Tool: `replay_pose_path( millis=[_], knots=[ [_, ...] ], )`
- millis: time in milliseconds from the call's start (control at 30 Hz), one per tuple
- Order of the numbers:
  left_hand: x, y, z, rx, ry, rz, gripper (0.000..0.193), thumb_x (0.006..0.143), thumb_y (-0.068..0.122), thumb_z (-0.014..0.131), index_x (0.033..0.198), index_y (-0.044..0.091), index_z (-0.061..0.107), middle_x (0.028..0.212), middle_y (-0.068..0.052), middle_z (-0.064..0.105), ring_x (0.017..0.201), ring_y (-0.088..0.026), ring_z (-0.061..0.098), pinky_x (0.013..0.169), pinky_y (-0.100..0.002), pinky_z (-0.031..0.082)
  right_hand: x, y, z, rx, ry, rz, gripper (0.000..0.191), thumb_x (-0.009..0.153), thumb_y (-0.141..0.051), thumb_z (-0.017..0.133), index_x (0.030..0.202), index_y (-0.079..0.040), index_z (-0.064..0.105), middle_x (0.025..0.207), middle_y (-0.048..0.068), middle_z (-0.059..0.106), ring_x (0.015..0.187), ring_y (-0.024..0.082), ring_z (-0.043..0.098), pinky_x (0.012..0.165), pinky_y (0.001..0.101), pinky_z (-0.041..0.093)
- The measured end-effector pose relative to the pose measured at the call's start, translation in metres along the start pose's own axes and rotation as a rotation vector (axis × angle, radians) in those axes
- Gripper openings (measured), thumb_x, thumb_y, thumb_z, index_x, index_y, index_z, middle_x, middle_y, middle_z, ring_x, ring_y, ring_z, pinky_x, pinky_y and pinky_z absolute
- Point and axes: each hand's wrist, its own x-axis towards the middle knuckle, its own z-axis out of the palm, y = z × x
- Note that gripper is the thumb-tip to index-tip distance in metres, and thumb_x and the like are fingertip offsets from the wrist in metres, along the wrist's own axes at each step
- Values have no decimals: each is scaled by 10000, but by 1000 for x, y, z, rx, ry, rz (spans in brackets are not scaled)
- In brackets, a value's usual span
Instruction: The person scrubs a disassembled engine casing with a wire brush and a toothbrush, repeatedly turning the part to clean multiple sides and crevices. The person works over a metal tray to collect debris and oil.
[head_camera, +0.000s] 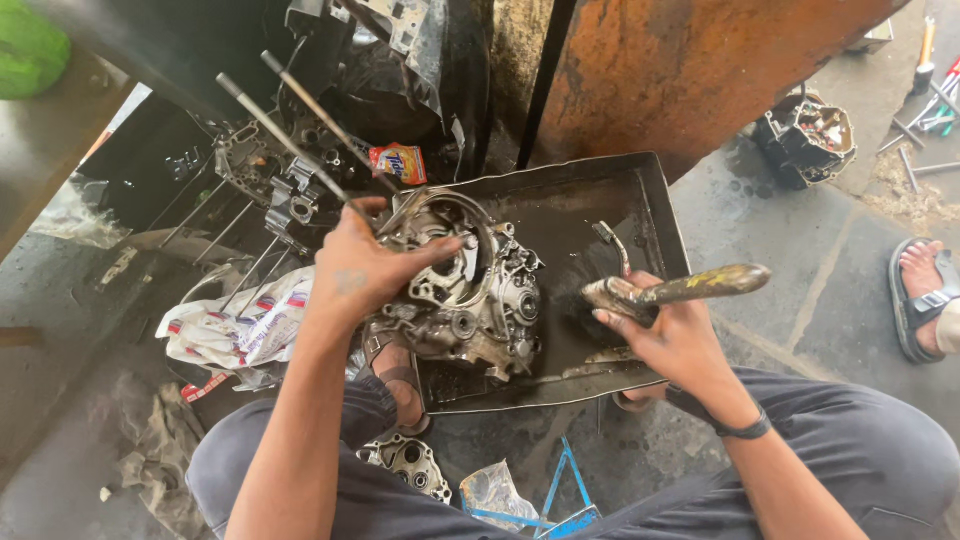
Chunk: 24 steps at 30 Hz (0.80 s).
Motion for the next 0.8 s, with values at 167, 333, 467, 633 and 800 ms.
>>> replay_pose_path(
  millis=[167, 333, 467, 633, 800],
  knots=[
    [8, 1, 13, -474, 34, 175, 515, 728, 104, 894, 1175, 6, 657, 1009, -68, 731, 877, -124, 687, 810, -260, 559, -9, -3, -6, -139, -28, 14, 294, 842, -165, 745, 1125, -89, 723, 944, 129, 768, 802, 308, 732, 698, 385, 539],
    [-1, -1, 4, -493, -117, 469, 536, 667, -21, 869, 1140, 20, 621, 996, -40, 666, 908, -115, 652, 816, -259, 544, -11, 0, -16, -315, 44, 89, 307, 843, -268, 793, 1069, -77, 709, 855, 150, 727, 774, 371, 701, 670, 422, 538],
    [-14, 0, 2, -623, -221, 753, 455, 719, -61, 807, 1094, 38, 570, 1101, -46, 643, 1018, -116, 644, 927, -260, 545, -6, 3, -32, -71, 231, 12, 300, 848, -175, 789, 1117, -59, 722, 903, 129, 747, 763, 286, 723, 694, 380, 545],
    [-15, 10, 4, -583, -269, 744, 445, 735, -70, 757, 1119, 31, 555, 1108, -45, 592, 1029, -102, 592, 928, -241, 501, 9, -22, -46, 216, 360, 38, 231, 875, -70, 855, 960, -11, 648, 919, 122, 697, 823, 191, 622, 744, 324, 510],
    [-19, 22, -3, -497, -335, 753, 546, 657, 37, 831, 1121, 26, 544, 1038, -55, 612, 961, -90, 609, 865, -238, 513, 36, -65, -43, 511, 168, -249, 263, 910, -84, 774, 1134, -46, 640, 1230, 94, 749, 1133, 141, 737, 970, 286, 605]
  ],
)
